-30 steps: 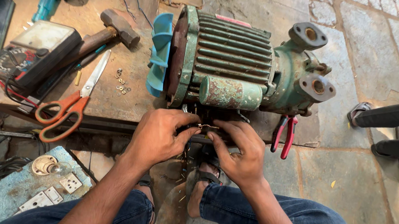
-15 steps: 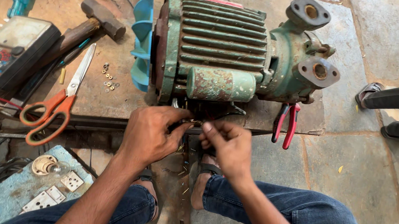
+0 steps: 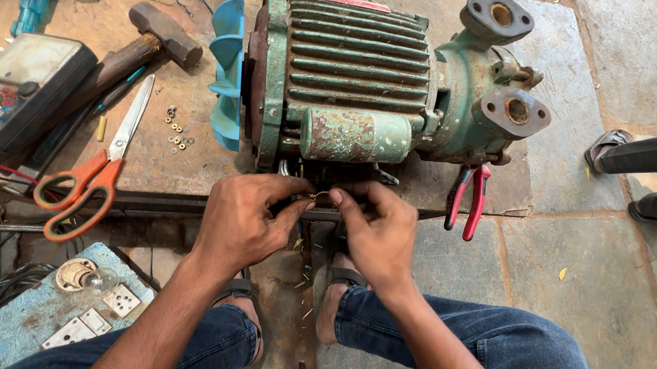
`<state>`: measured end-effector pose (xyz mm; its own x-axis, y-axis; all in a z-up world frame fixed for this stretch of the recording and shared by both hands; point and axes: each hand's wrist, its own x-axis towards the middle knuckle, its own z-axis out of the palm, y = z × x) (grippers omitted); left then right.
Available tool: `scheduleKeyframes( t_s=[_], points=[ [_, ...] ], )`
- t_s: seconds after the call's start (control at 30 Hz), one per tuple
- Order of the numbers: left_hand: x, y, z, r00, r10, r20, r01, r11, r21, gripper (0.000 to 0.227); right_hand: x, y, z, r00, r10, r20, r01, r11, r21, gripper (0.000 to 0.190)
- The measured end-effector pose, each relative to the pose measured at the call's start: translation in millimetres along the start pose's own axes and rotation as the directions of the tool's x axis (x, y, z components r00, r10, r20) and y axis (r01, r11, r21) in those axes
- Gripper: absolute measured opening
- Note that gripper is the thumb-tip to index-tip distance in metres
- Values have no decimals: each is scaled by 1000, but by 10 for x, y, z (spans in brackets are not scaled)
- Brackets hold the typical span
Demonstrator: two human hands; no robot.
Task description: The person is repairing an electric motor by connecting wires to its terminals. They use pliers to strip and twist wires, and a multimeter to check connections. The person works on the motor's wiring, ensuring proper connections.
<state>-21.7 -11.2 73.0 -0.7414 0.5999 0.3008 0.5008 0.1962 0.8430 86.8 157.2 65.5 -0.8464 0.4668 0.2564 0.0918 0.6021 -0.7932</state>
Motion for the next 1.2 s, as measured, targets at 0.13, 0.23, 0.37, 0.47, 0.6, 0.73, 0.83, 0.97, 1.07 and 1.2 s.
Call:
scheduleKeyframes(
  t_s=[0.13, 0.23, 0.37, 0.47, 0.6, 0.73, 0.83, 0.97, 1.07, 1.2],
  points=[
    [9, 32, -26, 1000, -1, 6, 1, 1000, -8, 19, 11, 152, 94, 714, 536, 450, -698, 495, 517, 21],
    [10, 36, -9, 995, -96, 26, 96, 995, -15, 19, -94, 105, 113, 677, 575, 459, -720, 391, 573, 20],
    [10, 20, 14, 998, -59, 1, 59, 998, -14, 19, -260, -139, 63, 906, 411, 100, -422, 870, 256, 15],
    [13, 4, 21, 1000, 2, -19, -1, 999, 35, 19, -231, -253, 25, 895, -445, -33, 415, 857, -306, 17],
    [3, -13, 26, 999, -38, 14, 37, 999, 17, 19, -62, -188, 51, 950, -290, -116, 253, 933, -258, 20],
    [5, 6, -3, 998, -52, 21, 51, 998, 42, 20, -4, -69, -27, 977, 188, -103, -194, 979, -59, 27],
    [4, -7, -35, 998, -42, 50, 40, 998, 47, 21, -64, -8, -103, 944, 328, -21, -329, 942, -65, 29],
    [59, -120, -143, 989, 93, 115, -104, 990, 95, 21, -146, 42, -168, 793, 593, 140, -559, 799, -221, 30],
    [47, -162, -196, 983, 106, 148, -127, 981, 145, 22, -193, 19, -130, 768, 607, 203, -486, 760, -432, 29],
    [44, -131, -185, 995, 2, 104, -27, 970, 240, 17, -230, -94, -67, 897, 411, 164, -326, 863, -386, 27]
  ],
)
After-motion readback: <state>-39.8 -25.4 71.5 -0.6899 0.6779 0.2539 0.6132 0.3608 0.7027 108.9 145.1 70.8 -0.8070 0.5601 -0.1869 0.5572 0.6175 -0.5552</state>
